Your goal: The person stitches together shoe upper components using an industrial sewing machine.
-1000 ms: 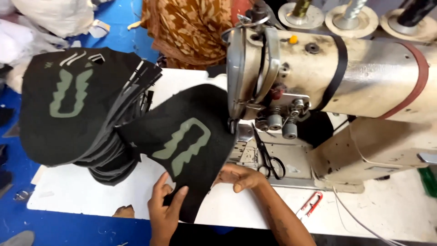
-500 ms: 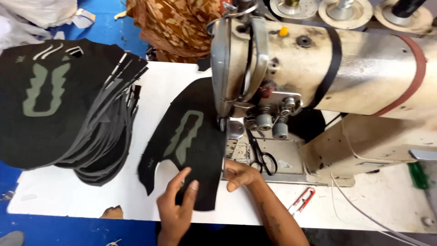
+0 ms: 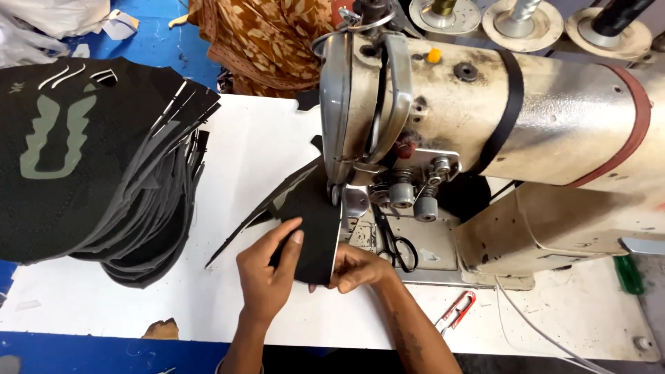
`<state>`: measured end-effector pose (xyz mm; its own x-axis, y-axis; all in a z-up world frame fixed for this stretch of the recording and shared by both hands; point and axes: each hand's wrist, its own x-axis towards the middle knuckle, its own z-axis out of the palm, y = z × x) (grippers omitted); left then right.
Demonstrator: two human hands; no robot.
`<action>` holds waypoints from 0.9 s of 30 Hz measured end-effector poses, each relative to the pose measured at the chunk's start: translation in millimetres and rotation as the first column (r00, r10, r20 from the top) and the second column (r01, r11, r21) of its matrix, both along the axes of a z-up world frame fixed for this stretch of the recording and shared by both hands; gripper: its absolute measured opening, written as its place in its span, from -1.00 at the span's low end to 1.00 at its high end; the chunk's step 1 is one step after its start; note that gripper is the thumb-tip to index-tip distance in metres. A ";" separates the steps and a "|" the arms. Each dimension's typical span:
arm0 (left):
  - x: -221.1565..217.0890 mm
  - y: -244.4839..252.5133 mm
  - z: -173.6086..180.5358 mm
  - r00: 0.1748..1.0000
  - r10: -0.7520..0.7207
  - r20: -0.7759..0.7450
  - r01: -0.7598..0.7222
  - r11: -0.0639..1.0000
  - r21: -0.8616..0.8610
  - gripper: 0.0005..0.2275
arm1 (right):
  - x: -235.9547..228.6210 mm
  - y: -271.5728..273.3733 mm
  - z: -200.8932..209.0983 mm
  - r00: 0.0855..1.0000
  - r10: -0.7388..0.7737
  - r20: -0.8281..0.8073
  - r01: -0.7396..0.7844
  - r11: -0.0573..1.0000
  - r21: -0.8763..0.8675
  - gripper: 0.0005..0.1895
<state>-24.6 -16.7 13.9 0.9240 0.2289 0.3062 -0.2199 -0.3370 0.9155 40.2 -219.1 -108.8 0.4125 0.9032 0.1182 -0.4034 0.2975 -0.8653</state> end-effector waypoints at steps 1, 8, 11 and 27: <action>3.6 0.0 2.3 1.000 -0.012 -0.007 0.012 1.000 0.010 -0.79 | -1.7 3.0 12.9 1.000 0.009 0.018 -0.009 1.000 -0.002 -0.30; 31.9 -2.1 14.3 0.978 -0.077 0.196 0.057 0.993 0.106 -0.81 | 1.1 -0.8 25.3 0.986 0.094 0.134 -0.086 0.994 -0.069 -0.37; 47.1 -2.1 19.8 0.968 -0.073 0.239 0.043 0.991 0.126 -0.81 | 2.9 2.5 20.6 0.974 0.180 0.139 -0.156 0.974 -0.166 -0.51; 58.3 23.7 -46.9 0.922 -0.042 0.386 0.003 0.995 0.103 -0.47 | 0.3 43.5 19.1 0.917 0.326 0.231 -0.206 0.881 -0.426 -0.63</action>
<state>33.7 7.0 -33.0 0.7333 0.1600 0.6608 -0.5589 -0.4116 0.7199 40.5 -175.6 -89.7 0.1514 0.9708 -0.1862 -0.1347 -0.1664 -0.9768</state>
